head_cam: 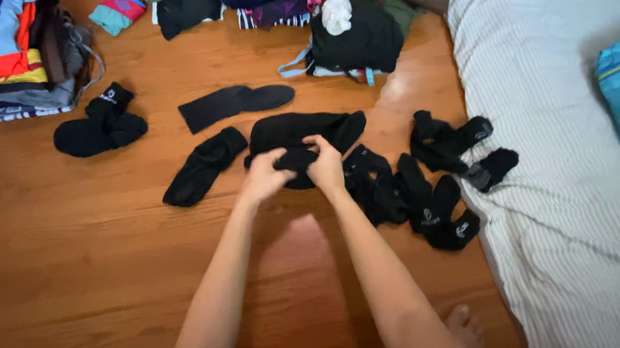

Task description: The person sits on the floor and folds black socks one by one, rolling them into compact bundles and placing them in a small pile. The person handles each sock individually, turning and rolling them to create a neat stack.

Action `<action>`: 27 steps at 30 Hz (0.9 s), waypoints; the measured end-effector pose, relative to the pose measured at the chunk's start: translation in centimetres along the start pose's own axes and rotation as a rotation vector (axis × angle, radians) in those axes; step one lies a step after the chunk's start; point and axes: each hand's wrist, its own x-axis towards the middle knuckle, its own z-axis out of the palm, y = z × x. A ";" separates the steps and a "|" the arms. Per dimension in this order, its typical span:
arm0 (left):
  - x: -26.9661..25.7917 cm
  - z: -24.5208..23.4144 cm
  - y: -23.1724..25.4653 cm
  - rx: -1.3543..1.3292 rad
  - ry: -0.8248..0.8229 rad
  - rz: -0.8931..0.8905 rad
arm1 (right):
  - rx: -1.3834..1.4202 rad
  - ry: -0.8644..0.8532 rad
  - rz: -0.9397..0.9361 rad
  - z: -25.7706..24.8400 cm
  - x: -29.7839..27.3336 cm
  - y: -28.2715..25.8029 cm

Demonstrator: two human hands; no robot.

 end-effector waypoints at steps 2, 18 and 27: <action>-0.4 1.0 2.2 -0.384 -0.076 -0.228 | 0.035 0.004 -0.089 0.0 1.4 2.6; 7.3 1.8 -10.1 -0.264 0.541 -0.205 | 1.042 -0.531 0.609 0.5 0.5 4.5; 5.8 1.7 -9.3 -0.854 0.241 -0.241 | 1.307 -0.817 0.724 -0.9 -1.2 0.4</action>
